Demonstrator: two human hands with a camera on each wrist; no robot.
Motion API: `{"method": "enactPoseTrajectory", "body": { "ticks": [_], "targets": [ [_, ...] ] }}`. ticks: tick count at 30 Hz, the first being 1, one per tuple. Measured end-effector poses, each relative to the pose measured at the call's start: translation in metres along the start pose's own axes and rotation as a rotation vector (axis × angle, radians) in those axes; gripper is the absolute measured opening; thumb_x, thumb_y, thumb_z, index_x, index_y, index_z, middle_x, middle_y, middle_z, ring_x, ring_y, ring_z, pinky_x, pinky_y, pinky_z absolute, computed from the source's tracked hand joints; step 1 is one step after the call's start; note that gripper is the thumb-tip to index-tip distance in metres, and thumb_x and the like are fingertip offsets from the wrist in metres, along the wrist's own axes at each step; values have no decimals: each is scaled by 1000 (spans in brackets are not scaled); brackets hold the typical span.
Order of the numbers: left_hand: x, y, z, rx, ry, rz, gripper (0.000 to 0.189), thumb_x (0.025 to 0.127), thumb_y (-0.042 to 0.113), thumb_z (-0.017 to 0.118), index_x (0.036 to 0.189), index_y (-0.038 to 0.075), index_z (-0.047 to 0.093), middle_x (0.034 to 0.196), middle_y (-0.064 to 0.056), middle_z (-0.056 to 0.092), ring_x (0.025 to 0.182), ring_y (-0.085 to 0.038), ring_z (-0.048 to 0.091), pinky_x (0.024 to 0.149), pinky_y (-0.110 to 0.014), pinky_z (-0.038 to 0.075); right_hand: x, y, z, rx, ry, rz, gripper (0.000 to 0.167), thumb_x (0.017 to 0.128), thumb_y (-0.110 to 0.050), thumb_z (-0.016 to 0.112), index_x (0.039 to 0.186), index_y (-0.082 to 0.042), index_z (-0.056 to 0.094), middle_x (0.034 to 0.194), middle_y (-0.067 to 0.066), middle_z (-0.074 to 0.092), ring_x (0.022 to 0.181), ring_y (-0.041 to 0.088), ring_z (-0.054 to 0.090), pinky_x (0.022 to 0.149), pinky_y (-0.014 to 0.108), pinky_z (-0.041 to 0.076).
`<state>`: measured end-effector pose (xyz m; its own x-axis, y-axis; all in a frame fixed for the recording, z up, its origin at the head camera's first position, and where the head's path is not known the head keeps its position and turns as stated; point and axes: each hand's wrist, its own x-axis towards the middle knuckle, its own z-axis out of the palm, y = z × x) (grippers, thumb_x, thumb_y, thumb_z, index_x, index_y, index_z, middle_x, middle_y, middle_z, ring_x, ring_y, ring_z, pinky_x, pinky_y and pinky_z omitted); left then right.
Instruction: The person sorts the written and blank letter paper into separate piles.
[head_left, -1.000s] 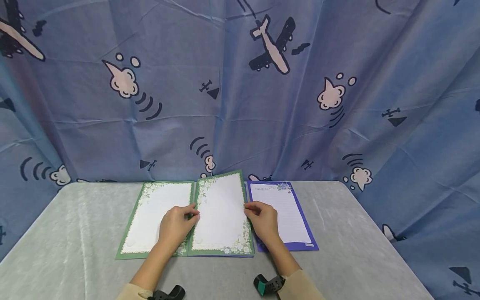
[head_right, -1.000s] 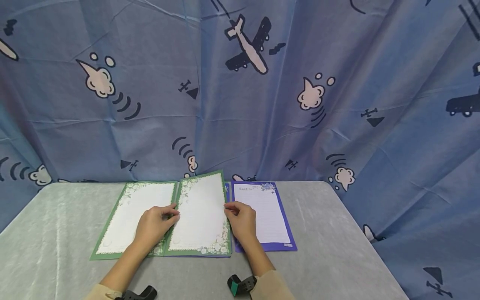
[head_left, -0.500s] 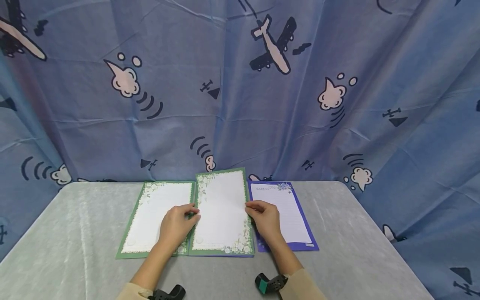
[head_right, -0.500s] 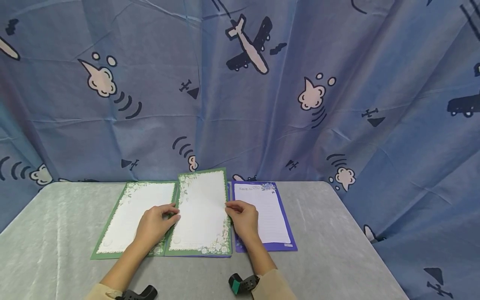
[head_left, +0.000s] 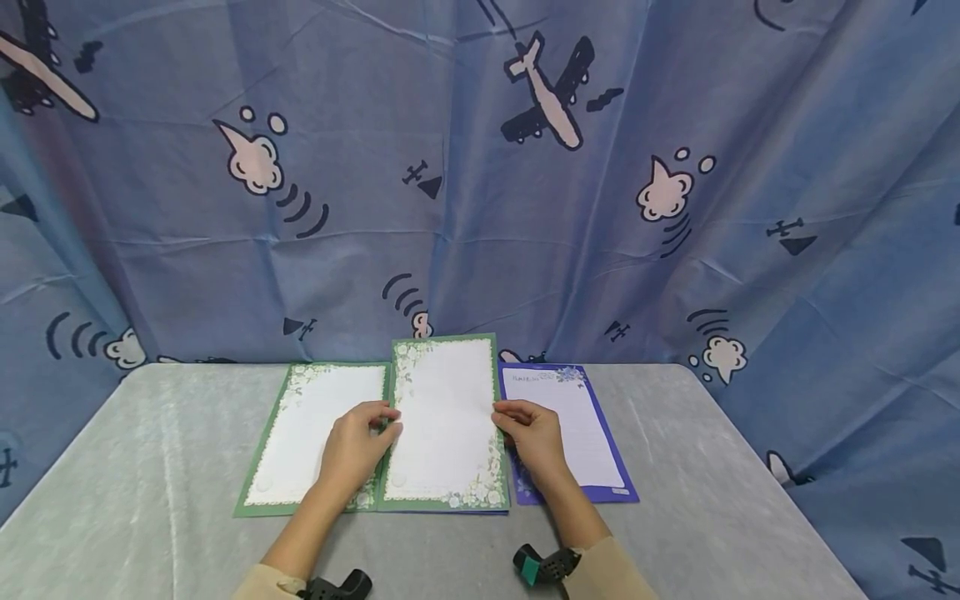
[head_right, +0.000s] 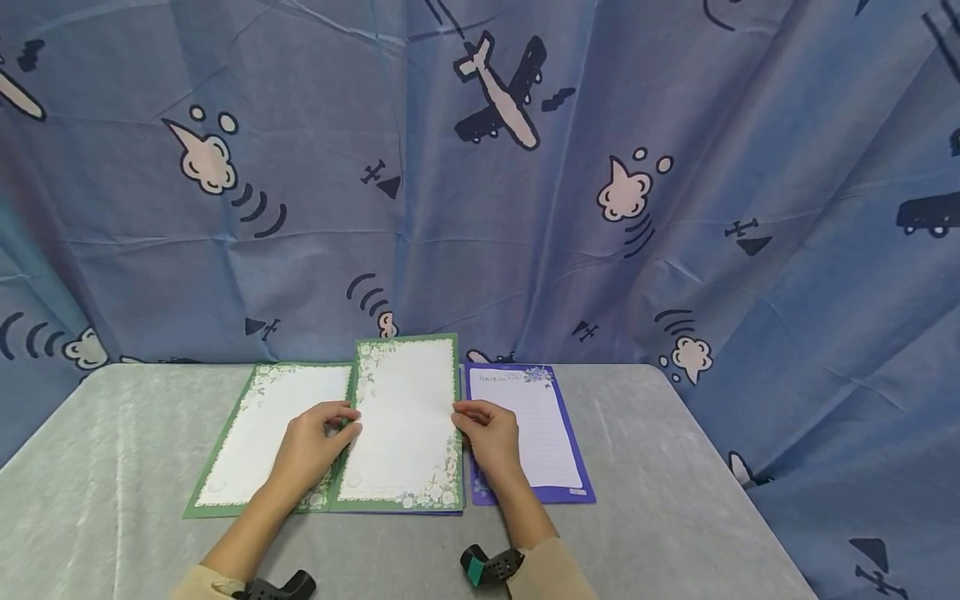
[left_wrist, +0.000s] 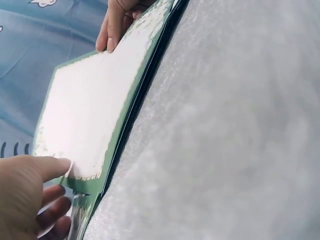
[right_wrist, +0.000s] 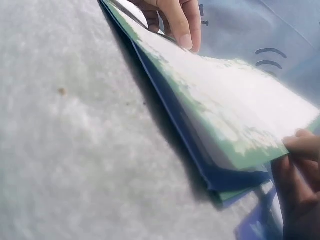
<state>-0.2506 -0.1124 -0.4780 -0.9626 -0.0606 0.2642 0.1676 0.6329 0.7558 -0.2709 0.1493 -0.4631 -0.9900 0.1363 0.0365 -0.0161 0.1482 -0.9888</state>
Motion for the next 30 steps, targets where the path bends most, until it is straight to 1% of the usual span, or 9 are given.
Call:
{"method": "enactPoseTrajectory", "body": {
  "ticks": [3, 6, 9, 16, 19, 23, 26, 30],
  "targets": [
    [0, 1, -1, -48, 10, -14, 18, 90, 17, 77, 107, 14, 78, 123, -8, 72, 96, -20, 68, 76, -33, 53, 0, -1, -1, 17, -2, 15, 21, 88, -4, 76, 107, 3, 75, 94, 9, 79, 71, 4, 63, 59, 19, 51],
    [0, 1, -2, -102, 21, -35, 18, 89, 15, 77, 107, 14, 78, 113, -7, 74, 90, -18, 66, 71, -27, 52, -1, -2, -1, 29, -2, 27, 22, 88, -5, 76, 108, 3, 75, 91, 6, 79, 71, 3, 64, 59, 19, 51],
    [1, 3, -2, -150, 20, -50, 18, 89, 13, 77, 107, 13, 78, 106, -6, 75, 86, -16, 64, 66, -22, 50, -2, -3, 0, 43, -5, 32, 23, 87, -4, 77, 108, 4, 75, 90, 4, 78, 70, 3, 64, 59, 19, 51],
    [4, 6, -5, -203, 15, -75, 17, 89, 11, 76, 106, 11, 78, 99, -7, 76, 81, -14, 62, 62, -21, 48, 1, 0, 0, 44, -17, 23, 21, 87, -3, 76, 107, 4, 75, 89, 3, 78, 71, 3, 64, 59, 19, 51],
    [4, 8, -9, -211, 11, -79, 17, 90, 11, 75, 106, 11, 79, 100, -8, 76, 80, -13, 62, 63, -20, 49, 0, -1, 0, 32, -25, 22, 20, 87, -5, 76, 106, 2, 76, 87, 1, 77, 71, 5, 64, 59, 20, 52],
    [5, 10, -15, -219, -8, -84, 18, 91, 12, 74, 108, 11, 78, 106, -9, 76, 82, -14, 64, 66, -21, 51, -2, -4, 0, 15, -37, 16, 19, 88, -7, 76, 107, -1, 77, 88, 0, 75, 71, 6, 63, 60, 21, 52],
    [5, 12, -19, -218, -29, -94, 19, 92, 13, 73, 111, 12, 78, 109, -9, 76, 84, -15, 64, 66, -23, 51, -3, -7, 0, 0, -46, 10, 21, 89, -8, 76, 108, -1, 76, 91, 2, 76, 72, 6, 63, 61, 21, 53],
    [7, 15, -25, -224, -45, -122, 21, 93, 15, 72, 113, 13, 77, 111, -8, 75, 83, -15, 64, 65, -25, 51, -6, -14, 1, -9, -61, 9, 21, 90, -9, 75, 110, -3, 76, 98, 5, 76, 78, 6, 65, 63, 22, 54]
  ]
}}
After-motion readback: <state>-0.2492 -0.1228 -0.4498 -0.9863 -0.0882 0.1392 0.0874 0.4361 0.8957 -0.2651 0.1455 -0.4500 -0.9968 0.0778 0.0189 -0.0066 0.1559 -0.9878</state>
